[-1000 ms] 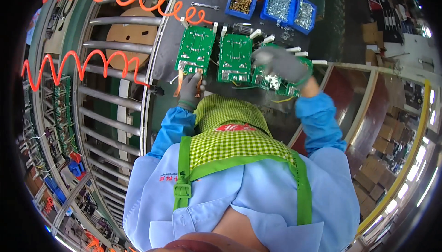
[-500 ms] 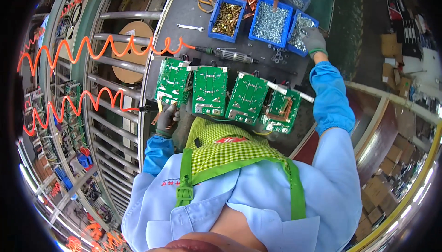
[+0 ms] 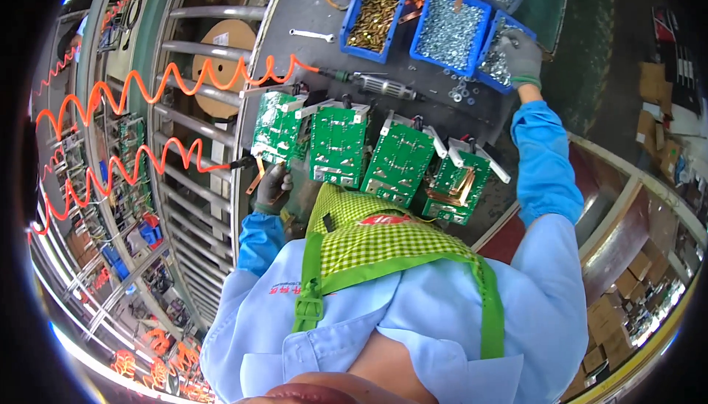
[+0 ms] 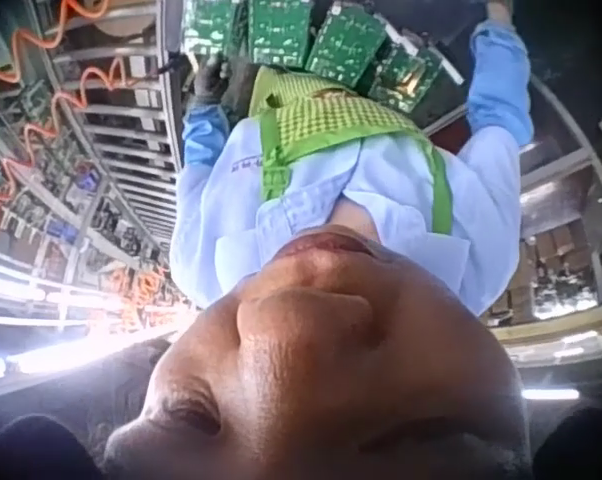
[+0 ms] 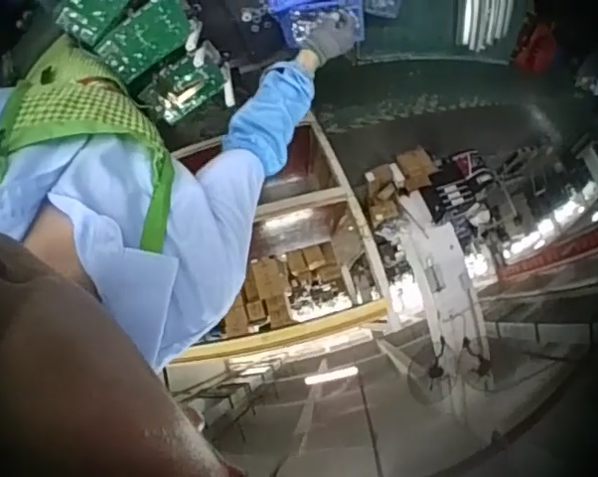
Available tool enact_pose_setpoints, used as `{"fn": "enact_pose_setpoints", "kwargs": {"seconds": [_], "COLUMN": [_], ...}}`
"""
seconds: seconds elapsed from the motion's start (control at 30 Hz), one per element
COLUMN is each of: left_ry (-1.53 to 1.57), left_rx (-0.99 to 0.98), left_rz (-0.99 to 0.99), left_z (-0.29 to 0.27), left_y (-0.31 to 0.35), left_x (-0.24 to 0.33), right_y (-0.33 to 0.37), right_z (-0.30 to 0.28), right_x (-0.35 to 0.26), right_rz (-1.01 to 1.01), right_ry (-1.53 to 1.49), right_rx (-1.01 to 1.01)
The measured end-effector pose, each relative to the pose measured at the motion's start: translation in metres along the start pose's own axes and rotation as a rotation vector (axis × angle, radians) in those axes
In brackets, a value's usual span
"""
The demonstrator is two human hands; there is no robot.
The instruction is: Assembling electronic components and copper strips onto circuit boards on a factory line.
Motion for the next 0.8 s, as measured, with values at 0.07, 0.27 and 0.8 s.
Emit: {"fn": "enact_pose_setpoints", "kwargs": {"seconds": [0.07,0.27,0.8], "left_ry": [0.016,0.029,-0.05], "left_rx": [0.078,0.119,0.102], "left_rz": [0.015,0.046,0.093], "left_z": [-0.004,0.001,0.007], "left_y": [-0.005,-0.002,0.0], "left_x": [-0.004,-0.001,0.0], "right_y": [-0.007,-0.016,-0.038], "right_z": [0.008,0.094,0.095], "right_x": [-0.012,-0.07,-0.072], "right_rz": [-0.005,-0.282,-0.135], "right_ry": [-0.127,0.035,0.169], "right_rx": [-0.088,-0.596,-0.441]}}
Point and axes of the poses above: each hand's wrist, its own y-axis away from the middle knuckle, its own z-axis out of the palm, x = y × z, the point moved 8 cm from there along -y, towards the middle knuckle, and after that the axes turned 15 degrees about -z, right-handed, at the moved point
